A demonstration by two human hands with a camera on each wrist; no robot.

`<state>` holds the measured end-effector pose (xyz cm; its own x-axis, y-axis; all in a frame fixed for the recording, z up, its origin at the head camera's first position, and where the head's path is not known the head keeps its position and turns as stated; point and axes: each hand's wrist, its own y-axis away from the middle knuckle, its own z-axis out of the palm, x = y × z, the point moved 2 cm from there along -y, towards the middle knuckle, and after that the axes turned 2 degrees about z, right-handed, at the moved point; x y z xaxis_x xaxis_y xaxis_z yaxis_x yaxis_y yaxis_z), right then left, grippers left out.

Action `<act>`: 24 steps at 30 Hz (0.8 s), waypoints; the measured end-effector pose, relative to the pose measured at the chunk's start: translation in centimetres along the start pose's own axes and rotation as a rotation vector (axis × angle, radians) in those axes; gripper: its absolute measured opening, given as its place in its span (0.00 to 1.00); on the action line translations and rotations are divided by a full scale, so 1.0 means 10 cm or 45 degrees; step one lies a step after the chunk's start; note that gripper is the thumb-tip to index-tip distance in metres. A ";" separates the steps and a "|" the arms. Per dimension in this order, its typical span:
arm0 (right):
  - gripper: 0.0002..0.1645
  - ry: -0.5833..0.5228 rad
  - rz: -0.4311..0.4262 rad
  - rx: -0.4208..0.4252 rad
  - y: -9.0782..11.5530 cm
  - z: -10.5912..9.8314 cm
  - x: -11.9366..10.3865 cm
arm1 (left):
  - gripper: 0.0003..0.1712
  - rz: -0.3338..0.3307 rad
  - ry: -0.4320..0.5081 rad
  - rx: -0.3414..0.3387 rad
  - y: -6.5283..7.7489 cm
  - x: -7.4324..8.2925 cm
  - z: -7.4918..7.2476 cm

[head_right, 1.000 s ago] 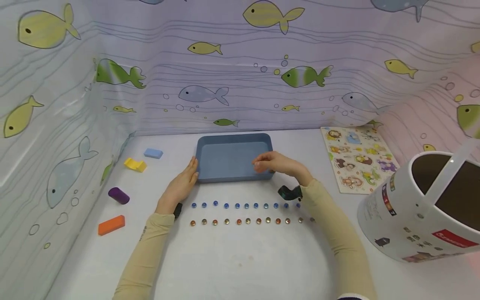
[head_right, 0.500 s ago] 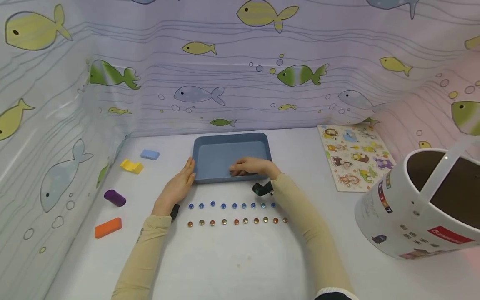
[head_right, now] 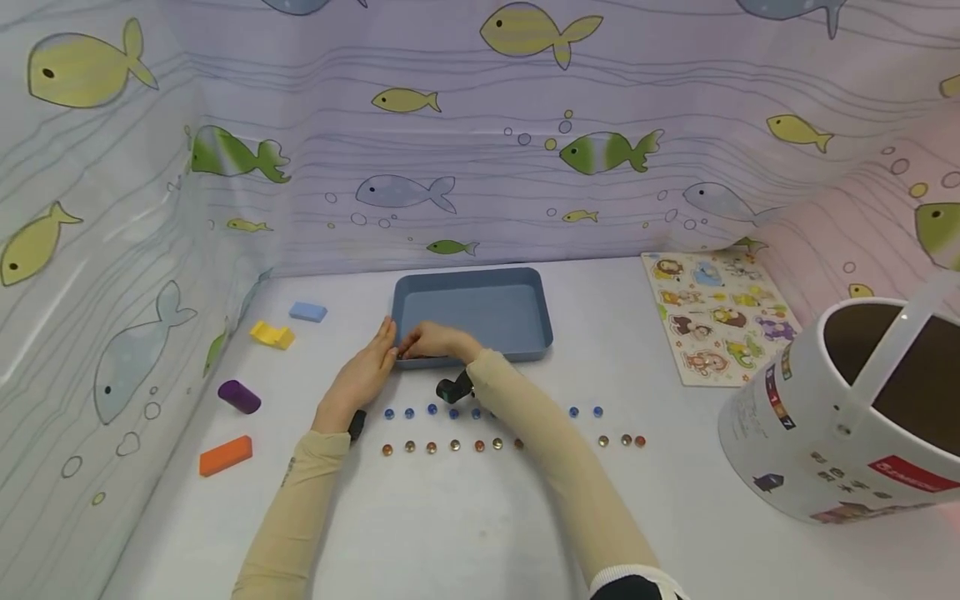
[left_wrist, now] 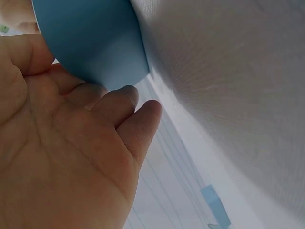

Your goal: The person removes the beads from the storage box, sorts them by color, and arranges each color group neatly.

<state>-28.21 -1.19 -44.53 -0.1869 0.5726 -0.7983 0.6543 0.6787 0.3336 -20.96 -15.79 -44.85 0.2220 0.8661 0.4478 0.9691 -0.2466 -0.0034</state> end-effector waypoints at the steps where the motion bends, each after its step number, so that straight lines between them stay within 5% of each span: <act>1: 0.16 0.052 0.006 0.033 -0.02 0.00 -0.02 | 0.32 0.007 -0.002 0.005 0.00 0.01 -0.01; 7: 0.12 0.303 0.021 0.127 -0.10 0.02 -0.10 | 0.32 0.012 -0.002 0.003 0.00 0.01 -0.01; 18: 0.15 -0.341 0.010 0.008 0.21 -0.22 0.14 | 0.32 -0.003 0.001 0.005 -0.01 0.02 0.02; 24: 0.22 -0.470 -0.059 0.018 0.61 -0.54 0.16 | 0.32 -0.012 0.010 0.008 -0.01 0.02 0.00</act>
<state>-28.48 6.34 -41.08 0.0590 0.3352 -0.9403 0.6621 0.6918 0.2882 -21.03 -15.61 -44.73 0.2119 0.8648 0.4552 0.9718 -0.2358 -0.0044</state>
